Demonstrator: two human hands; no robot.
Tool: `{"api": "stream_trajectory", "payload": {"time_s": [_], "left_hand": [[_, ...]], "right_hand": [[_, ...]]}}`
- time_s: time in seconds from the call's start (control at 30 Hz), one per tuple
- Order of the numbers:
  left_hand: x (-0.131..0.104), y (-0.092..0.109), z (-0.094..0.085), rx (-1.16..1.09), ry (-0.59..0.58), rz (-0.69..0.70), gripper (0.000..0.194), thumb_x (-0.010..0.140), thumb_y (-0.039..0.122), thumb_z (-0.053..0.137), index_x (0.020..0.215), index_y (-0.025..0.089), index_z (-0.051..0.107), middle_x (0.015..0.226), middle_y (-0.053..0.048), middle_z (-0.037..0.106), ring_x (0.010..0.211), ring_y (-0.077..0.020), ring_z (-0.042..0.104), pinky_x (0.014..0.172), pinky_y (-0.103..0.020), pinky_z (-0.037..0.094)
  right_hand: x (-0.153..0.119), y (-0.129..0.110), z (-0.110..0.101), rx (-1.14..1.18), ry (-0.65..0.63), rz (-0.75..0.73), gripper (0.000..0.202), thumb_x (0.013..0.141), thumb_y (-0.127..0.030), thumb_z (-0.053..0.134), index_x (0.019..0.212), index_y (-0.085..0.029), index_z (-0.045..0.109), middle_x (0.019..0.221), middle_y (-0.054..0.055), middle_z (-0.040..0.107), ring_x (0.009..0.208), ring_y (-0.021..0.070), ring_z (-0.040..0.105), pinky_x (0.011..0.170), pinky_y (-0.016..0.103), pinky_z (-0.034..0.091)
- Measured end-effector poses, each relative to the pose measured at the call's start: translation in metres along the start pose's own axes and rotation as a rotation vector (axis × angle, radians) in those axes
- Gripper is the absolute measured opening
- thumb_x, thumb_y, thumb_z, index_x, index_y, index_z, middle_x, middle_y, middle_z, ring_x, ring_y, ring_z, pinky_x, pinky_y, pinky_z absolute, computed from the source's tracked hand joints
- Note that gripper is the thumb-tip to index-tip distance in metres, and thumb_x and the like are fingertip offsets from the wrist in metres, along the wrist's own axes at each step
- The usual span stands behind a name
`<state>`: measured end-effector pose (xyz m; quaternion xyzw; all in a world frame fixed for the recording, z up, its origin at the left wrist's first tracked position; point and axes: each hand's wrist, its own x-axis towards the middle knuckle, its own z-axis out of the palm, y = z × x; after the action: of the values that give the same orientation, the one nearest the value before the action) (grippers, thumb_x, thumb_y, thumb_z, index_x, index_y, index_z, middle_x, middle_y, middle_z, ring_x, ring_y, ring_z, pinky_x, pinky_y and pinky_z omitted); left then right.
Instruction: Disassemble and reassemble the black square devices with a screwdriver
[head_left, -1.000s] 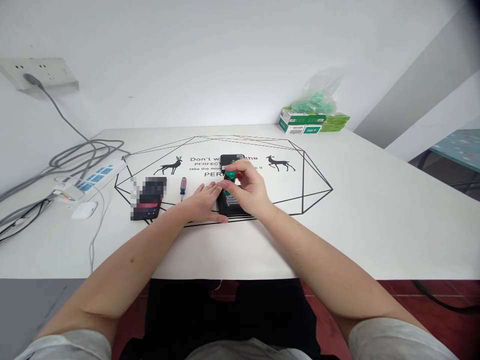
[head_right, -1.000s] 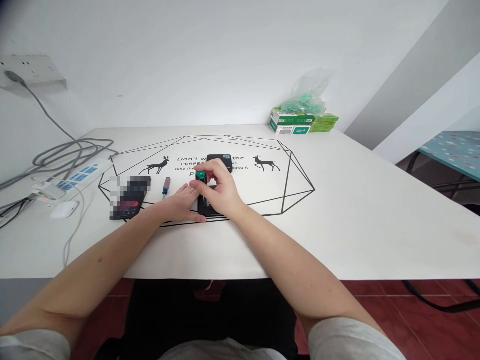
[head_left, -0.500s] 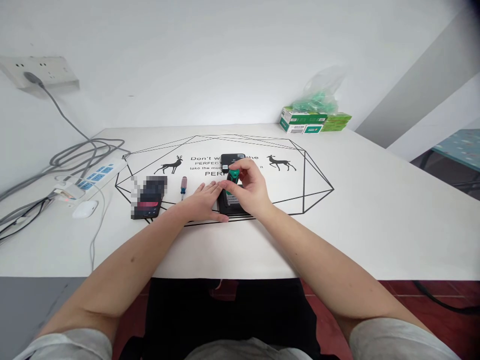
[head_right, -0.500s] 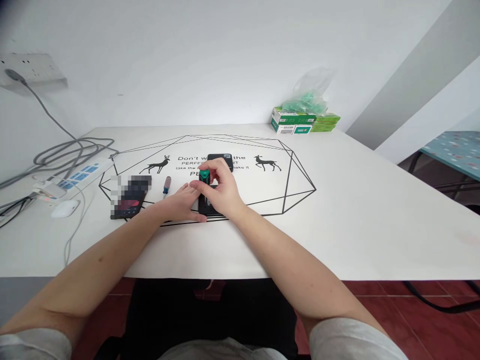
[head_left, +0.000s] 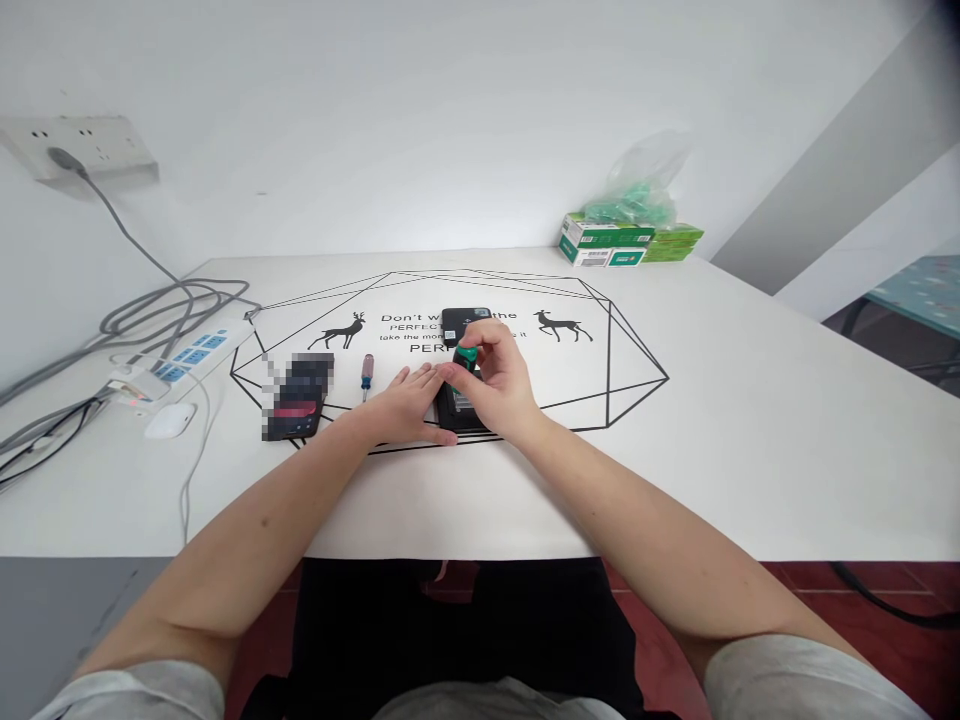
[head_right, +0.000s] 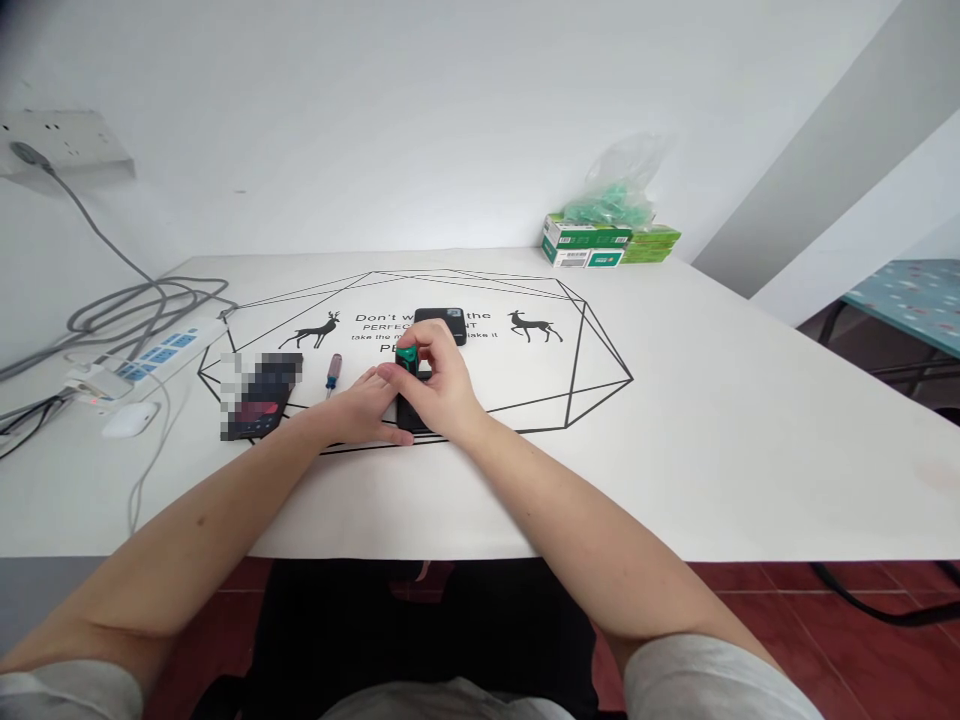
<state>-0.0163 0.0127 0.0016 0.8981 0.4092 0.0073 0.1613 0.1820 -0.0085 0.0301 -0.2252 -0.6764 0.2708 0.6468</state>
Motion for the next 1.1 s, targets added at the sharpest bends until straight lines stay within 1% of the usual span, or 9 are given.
{"api": "stream_trajectory", "payload": {"time_s": [0.07,0.13,0.27,0.37,0.53,0.6,0.8,0.97,1.1], "left_hand": [[0.000,0.001,0.000,0.010,-0.014,-0.017,0.127,0.088,0.091,0.061,0.178,0.020,0.006,0.185,-0.022,0.017,0.171,-0.0460,0.014,0.135,-0.063,0.012],[0.000,0.002,-0.001,0.018,-0.017,-0.020,0.128,0.088,0.091,0.060,0.178,0.020,0.002,0.185,-0.023,0.016,0.171,-0.0464,0.013,0.135,-0.065,0.011],[-0.001,0.000,0.000,0.002,-0.009,-0.003,0.127,0.089,0.090,0.061,0.179,0.024,-0.001,0.186,-0.020,0.015,0.172,-0.0455,0.013,0.135,-0.065,0.010],[-0.001,0.000,0.000,-0.018,0.012,0.021,0.125,0.089,0.088,0.063,0.179,0.026,0.002,0.186,-0.018,0.017,0.171,-0.0450,0.014,0.136,-0.064,0.011],[-0.001,0.004,-0.003,-0.009,-0.020,-0.024,0.128,0.089,0.087,0.064,0.178,0.019,0.002,0.186,-0.022,0.012,0.173,-0.0440,0.009,0.136,-0.067,0.010],[-0.001,0.005,-0.004,-0.005,-0.029,-0.026,0.129,0.089,0.087,0.063,0.178,0.018,0.000,0.186,-0.023,0.011,0.173,-0.0441,0.008,0.135,-0.067,0.010],[-0.002,0.005,-0.005,-0.026,-0.038,-0.015,0.129,0.090,0.087,0.062,0.179,0.023,-0.007,0.187,-0.020,0.010,0.173,-0.0438,0.009,0.136,-0.067,0.009],[-0.002,0.007,-0.005,0.000,-0.040,-0.035,0.129,0.089,0.088,0.063,0.178,0.018,0.001,0.186,-0.023,0.010,0.173,-0.0430,0.008,0.136,-0.066,0.009],[-0.002,0.008,-0.006,-0.001,-0.040,-0.035,0.127,0.089,0.087,0.063,0.177,0.014,0.008,0.185,-0.025,0.010,0.173,-0.0427,0.008,0.136,-0.065,0.009]], "right_hand": [[0.000,-0.003,-0.001,0.102,-0.074,0.052,0.025,0.102,-0.052,0.071,0.113,-0.031,0.063,0.121,0.006,0.068,0.108,0.0216,0.069,0.091,0.043,0.061],[0.000,-0.004,-0.002,0.186,-0.130,0.116,0.026,0.107,-0.054,0.061,0.118,-0.031,0.062,0.125,0.008,0.070,0.109,0.0226,0.072,0.090,0.044,0.064],[0.000,0.002,-0.001,0.097,-0.077,0.089,0.030,0.101,-0.056,0.071,0.114,-0.030,0.061,0.113,0.005,0.065,0.100,0.0200,0.067,0.081,0.038,0.061],[0.000,0.007,0.001,-0.001,-0.032,0.046,0.031,0.097,-0.053,0.077,0.111,-0.031,0.060,0.110,0.003,0.062,0.097,0.0187,0.063,0.082,0.037,0.059],[-0.001,0.003,-0.002,0.182,-0.115,0.099,0.024,0.106,-0.049,0.065,0.121,-0.032,0.060,0.127,0.007,0.068,0.110,0.0208,0.071,0.091,0.042,0.062],[0.000,0.002,-0.003,0.216,-0.138,0.120,0.022,0.109,-0.049,0.060,0.122,-0.032,0.060,0.125,0.007,0.070,0.107,0.0207,0.072,0.090,0.042,0.063],[0.001,0.010,-0.003,-0.057,0.030,0.045,0.037,0.093,-0.057,0.079,0.111,-0.030,0.060,0.106,0.002,0.063,0.094,0.0191,0.063,0.087,0.040,0.058],[-0.001,0.010,-0.008,0.090,-0.108,0.090,0.031,0.103,-0.052,0.068,0.127,-0.032,0.064,0.127,0.007,0.069,0.110,0.0217,0.071,0.090,0.041,0.062],[-0.002,0.006,-0.011,0.138,-0.172,0.086,0.028,0.107,-0.045,0.065,0.132,-0.033,0.065,0.128,0.007,0.072,0.114,0.0227,0.075,0.093,0.043,0.065]]}}
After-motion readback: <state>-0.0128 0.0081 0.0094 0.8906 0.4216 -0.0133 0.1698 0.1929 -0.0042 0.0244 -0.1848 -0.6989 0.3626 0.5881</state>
